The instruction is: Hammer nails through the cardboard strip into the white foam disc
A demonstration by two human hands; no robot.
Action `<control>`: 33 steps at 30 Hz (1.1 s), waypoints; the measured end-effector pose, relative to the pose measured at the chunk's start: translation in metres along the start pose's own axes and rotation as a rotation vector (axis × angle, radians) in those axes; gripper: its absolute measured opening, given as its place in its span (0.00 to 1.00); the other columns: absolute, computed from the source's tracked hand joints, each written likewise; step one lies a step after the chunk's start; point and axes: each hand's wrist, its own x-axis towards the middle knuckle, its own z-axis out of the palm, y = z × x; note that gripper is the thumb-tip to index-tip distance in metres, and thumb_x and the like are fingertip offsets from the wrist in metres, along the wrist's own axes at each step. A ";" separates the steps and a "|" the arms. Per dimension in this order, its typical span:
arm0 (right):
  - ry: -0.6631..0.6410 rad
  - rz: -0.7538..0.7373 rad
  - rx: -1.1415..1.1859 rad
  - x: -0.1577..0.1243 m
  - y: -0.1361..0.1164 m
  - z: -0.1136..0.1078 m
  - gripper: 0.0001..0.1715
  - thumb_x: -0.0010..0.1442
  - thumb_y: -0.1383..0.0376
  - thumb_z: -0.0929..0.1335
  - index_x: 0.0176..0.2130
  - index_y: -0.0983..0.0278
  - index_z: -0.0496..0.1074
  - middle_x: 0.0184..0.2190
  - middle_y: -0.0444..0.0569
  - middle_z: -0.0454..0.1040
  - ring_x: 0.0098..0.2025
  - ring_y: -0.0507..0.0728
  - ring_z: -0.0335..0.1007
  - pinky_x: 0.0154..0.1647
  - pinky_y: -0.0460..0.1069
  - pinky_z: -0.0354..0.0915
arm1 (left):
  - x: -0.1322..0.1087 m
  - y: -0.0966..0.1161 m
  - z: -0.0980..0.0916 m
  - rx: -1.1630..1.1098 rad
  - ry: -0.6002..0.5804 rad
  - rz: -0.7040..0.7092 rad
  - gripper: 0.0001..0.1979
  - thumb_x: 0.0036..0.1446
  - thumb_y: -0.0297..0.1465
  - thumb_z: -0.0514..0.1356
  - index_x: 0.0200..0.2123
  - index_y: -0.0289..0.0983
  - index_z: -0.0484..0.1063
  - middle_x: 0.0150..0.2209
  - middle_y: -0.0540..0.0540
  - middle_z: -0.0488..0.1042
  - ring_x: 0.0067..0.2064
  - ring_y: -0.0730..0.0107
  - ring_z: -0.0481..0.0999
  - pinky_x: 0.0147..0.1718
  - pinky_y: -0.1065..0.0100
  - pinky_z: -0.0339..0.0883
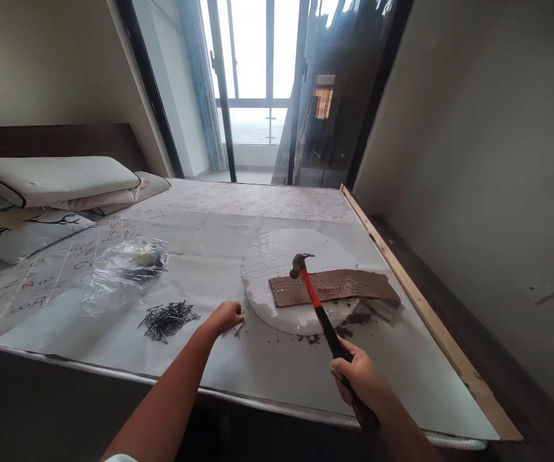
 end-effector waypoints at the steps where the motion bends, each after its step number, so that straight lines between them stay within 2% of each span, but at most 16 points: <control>1: 0.004 -0.008 -0.001 0.000 -0.002 0.000 0.39 0.41 0.64 0.62 0.55 0.70 0.59 0.10 0.28 0.51 0.07 0.46 0.47 0.08 0.42 0.48 | 0.001 0.008 -0.003 -0.096 -0.019 0.007 0.05 0.41 0.31 0.59 0.19 0.36 0.69 0.15 0.53 0.67 0.18 0.76 0.65 0.19 0.74 0.58; 4: 0.030 -0.017 0.007 -0.001 -0.007 0.001 0.38 0.41 0.64 0.62 0.53 0.69 0.60 0.11 0.29 0.52 0.07 0.46 0.48 0.08 0.42 0.48 | 0.004 0.037 -0.005 -0.453 -0.007 0.048 0.12 0.47 0.37 0.56 0.30 0.35 0.72 0.19 0.52 0.70 0.18 0.76 0.65 0.19 0.73 0.60; 7: 0.043 -0.023 0.029 -0.001 -0.011 0.002 0.39 0.41 0.63 0.62 0.54 0.68 0.58 0.12 0.29 0.53 0.07 0.46 0.48 0.08 0.42 0.49 | 0.010 0.066 0.003 -0.705 0.076 0.079 0.14 0.45 0.37 0.59 0.34 0.34 0.73 0.20 0.51 0.71 0.20 0.74 0.68 0.22 0.71 0.65; 10: 0.036 -0.027 0.045 -0.002 -0.011 0.002 0.40 0.41 0.63 0.62 0.56 0.69 0.57 0.12 0.29 0.54 0.07 0.46 0.47 0.08 0.42 0.48 | 0.020 0.090 0.015 -0.796 0.132 0.118 0.12 0.45 0.36 0.60 0.31 0.34 0.74 0.20 0.49 0.73 0.23 0.72 0.72 0.27 0.68 0.68; 13: 0.010 -0.021 0.010 -0.003 -0.012 0.000 0.41 0.42 0.64 0.62 0.57 0.71 0.56 0.10 0.29 0.53 0.07 0.46 0.47 0.07 0.41 0.47 | 0.030 0.105 0.027 -0.718 0.260 0.186 0.10 0.47 0.36 0.60 0.27 0.35 0.75 0.24 0.47 0.75 0.27 0.70 0.73 0.29 0.69 0.68; 15: -0.001 -0.013 -0.033 -0.004 -0.013 -0.002 0.42 0.43 0.64 0.61 0.58 0.72 0.56 0.09 0.29 0.52 0.07 0.46 0.46 0.07 0.41 0.46 | 0.036 0.110 0.034 -0.612 0.338 0.232 0.09 0.48 0.35 0.59 0.26 0.36 0.76 0.27 0.47 0.76 0.31 0.70 0.74 0.31 0.69 0.67; 17: -0.001 -0.010 -0.072 -0.005 -0.014 -0.003 0.42 0.43 0.65 0.61 0.59 0.73 0.55 0.08 0.29 0.52 0.07 0.46 0.45 0.07 0.41 0.46 | 0.041 0.113 0.041 -0.539 0.366 0.265 0.08 0.49 0.33 0.59 0.27 0.37 0.76 0.29 0.47 0.77 0.33 0.69 0.74 0.33 0.69 0.67; 22: 0.004 0.003 -0.125 -0.009 -0.020 -0.003 0.45 0.44 0.65 0.60 0.62 0.74 0.52 0.06 0.30 0.51 0.07 0.47 0.44 0.07 0.40 0.45 | 0.047 0.113 0.049 -0.515 0.369 0.249 0.08 0.50 0.32 0.58 0.28 0.37 0.77 0.32 0.46 0.78 0.35 0.67 0.76 0.35 0.69 0.66; 33: -0.043 0.008 -0.145 -0.019 -0.033 0.001 0.43 0.45 0.67 0.60 0.61 0.73 0.54 0.07 0.31 0.52 0.08 0.46 0.45 0.09 0.41 0.45 | 0.048 0.111 0.051 -0.534 0.374 0.270 0.09 0.51 0.35 0.58 0.29 0.38 0.77 0.33 0.46 0.78 0.34 0.66 0.76 0.33 0.68 0.68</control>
